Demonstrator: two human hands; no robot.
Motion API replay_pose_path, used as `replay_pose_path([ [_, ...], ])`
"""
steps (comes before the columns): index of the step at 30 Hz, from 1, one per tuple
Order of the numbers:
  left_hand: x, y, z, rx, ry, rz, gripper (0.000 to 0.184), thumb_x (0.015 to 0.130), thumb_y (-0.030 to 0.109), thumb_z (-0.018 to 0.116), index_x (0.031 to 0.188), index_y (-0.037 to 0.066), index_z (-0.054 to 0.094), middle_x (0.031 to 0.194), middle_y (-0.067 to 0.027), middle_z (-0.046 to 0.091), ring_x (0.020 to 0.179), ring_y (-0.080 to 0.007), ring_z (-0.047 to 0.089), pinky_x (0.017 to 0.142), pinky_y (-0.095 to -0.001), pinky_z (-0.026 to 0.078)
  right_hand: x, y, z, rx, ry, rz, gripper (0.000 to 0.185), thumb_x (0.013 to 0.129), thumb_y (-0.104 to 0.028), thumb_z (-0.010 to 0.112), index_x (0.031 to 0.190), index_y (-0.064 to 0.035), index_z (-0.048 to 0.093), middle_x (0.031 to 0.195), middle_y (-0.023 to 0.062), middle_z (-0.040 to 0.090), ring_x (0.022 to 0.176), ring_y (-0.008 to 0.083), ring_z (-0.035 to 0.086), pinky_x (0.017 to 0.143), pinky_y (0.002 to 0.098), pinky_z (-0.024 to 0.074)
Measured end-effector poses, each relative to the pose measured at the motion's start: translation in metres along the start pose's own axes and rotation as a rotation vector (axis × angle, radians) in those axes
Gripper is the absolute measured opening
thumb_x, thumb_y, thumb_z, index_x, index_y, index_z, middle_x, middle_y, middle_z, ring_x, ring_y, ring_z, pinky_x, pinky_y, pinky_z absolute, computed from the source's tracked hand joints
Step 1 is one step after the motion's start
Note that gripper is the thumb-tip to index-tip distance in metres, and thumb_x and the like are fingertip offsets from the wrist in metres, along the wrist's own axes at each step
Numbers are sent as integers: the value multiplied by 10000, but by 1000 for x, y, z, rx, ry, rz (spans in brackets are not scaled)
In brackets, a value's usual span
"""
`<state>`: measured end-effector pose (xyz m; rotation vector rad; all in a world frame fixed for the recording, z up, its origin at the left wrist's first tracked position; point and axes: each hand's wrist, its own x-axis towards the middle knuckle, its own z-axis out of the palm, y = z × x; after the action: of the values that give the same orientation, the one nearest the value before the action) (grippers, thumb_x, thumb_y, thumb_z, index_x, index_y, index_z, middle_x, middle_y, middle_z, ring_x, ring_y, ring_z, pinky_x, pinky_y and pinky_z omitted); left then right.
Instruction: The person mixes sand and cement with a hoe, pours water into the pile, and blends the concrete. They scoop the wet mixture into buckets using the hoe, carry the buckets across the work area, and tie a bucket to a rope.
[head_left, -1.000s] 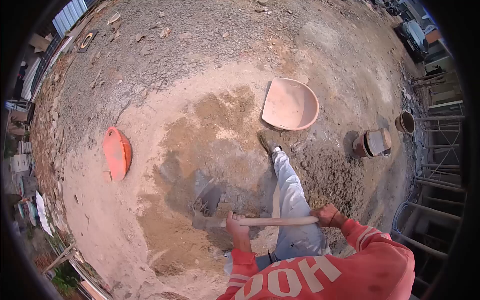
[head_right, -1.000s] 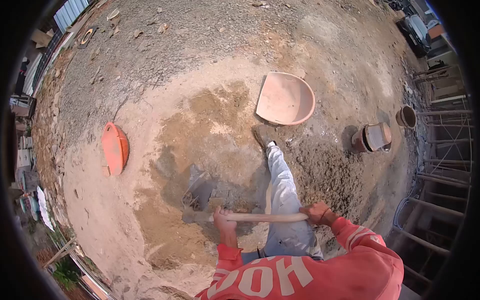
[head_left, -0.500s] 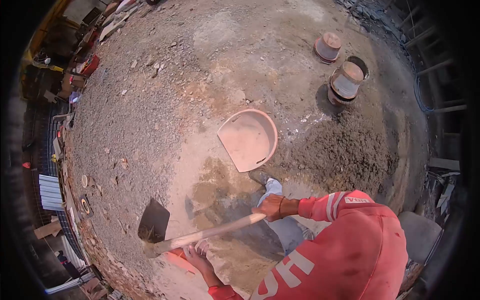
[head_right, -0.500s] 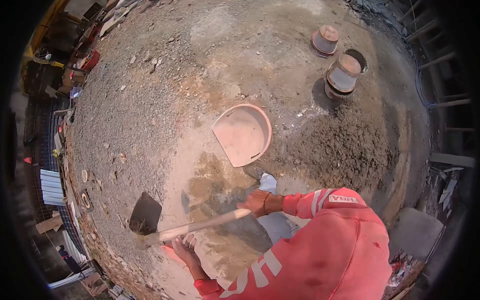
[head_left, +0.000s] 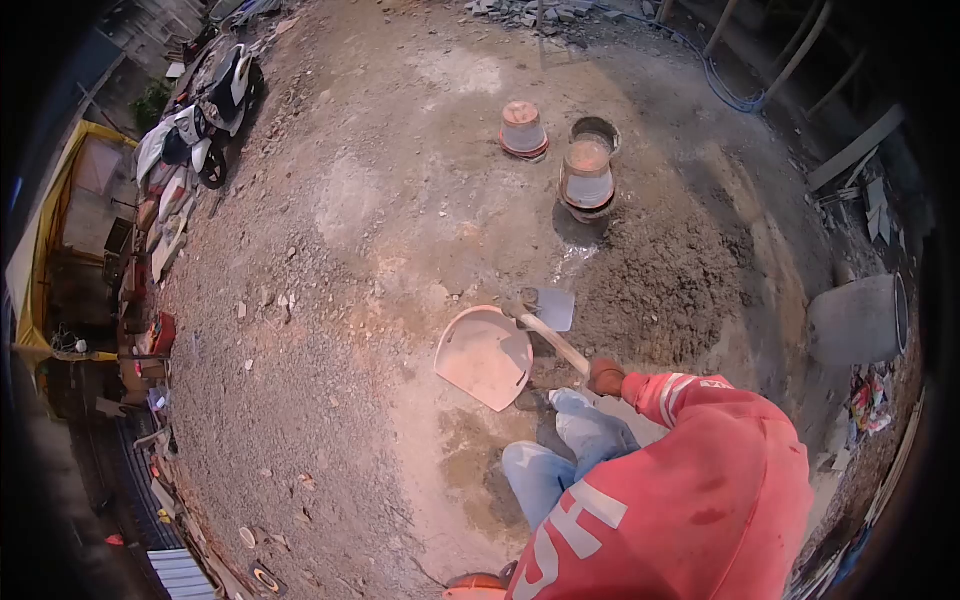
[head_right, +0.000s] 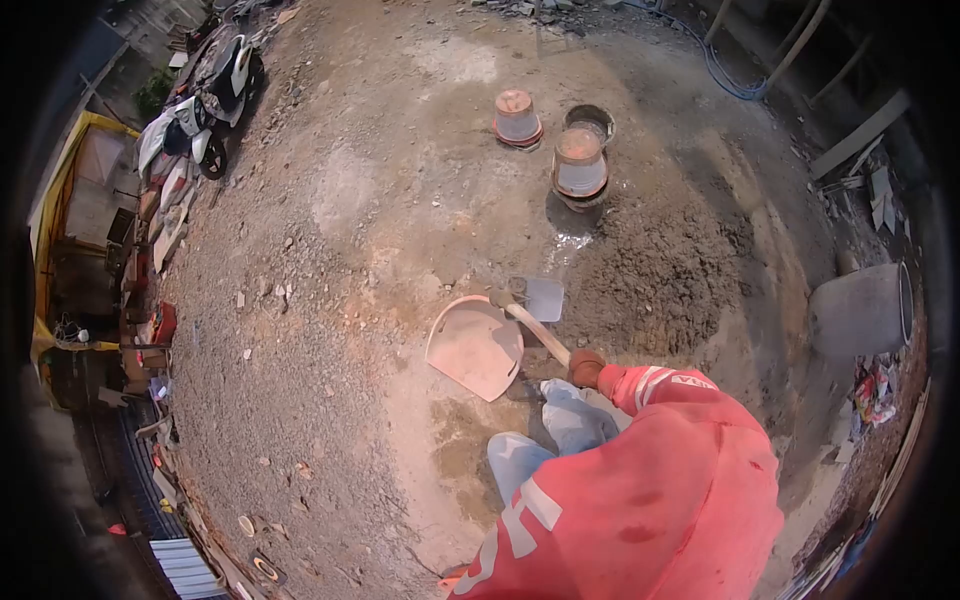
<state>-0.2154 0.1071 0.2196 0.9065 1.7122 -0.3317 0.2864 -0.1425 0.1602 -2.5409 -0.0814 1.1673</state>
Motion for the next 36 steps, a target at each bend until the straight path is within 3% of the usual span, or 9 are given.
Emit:
replay_pose_path([
  [2,18,19,-6,33,-7,36,336,893,165,616,1167,19,488,979,-135,610,766,-295,686,563,-376,554,4,11,0,213,24,137,317,731,-219,678,893,52,693,761,212,682,688,319,700,613,432,547],
  [4,41,42,-16,49,1,97,328,897,164,606,1167,19,488,989,-133,610,764,-294,686,559,-369,554,10,12,-3,569,156,244,199,764,-158,627,703,31,635,635,126,625,478,219,592,451,381,493],
  [6,68,74,-27,68,10,177,321,901,164,596,1167,20,488,999,-130,610,761,-292,686,555,-362,554,19,29,4,1150,181,304,138,800,-133,602,704,-35,595,575,66,570,426,198,535,408,346,470],
  [9,113,136,-37,61,5,285,311,907,162,580,1168,21,487,1014,-126,610,757,-290,686,548,-353,554,-44,23,-15,1483,338,431,102,818,-114,578,731,-70,546,535,32,499,402,170,488,388,322,450],
  [14,149,269,-15,64,-58,415,357,928,206,540,1198,-22,492,1145,-182,604,817,-288,681,573,-320,561,-140,43,-11,1721,539,603,113,819,-73,587,755,-28,505,555,33,486,411,151,477,362,314,415],
  [20,130,372,104,300,-189,565,314,912,172,574,1169,8,499,1041,-179,634,735,-295,688,554,-346,555,-196,96,52,1917,460,798,109,839,-78,561,746,-23,545,553,26,484,408,137,465,366,284,395],
  [25,88,393,252,483,-322,623,241,902,170,577,1112,58,540,996,-146,634,735,-270,690,584,-338,554,-180,154,111,1721,231,992,160,811,-168,590,775,-12,605,618,53,557,481,184,523,455,330,433],
  [29,17,384,372,728,-459,636,213,907,147,569,1093,43,564,957,-119,642,712,-239,691,575,-306,537,-180,178,95,1086,26,1084,256,769,-239,628,781,16,632,680,88,614,571,233,574,539,370,451],
  [36,-38,374,519,986,-665,865,272,864,138,648,1101,12,605,843,-113,680,640,-202,690,590,-312,537,-157,196,59,1790,-20,1070,116,810,-137,598,777,-26,612,604,56,536,450,182,486,429,341,432],
])
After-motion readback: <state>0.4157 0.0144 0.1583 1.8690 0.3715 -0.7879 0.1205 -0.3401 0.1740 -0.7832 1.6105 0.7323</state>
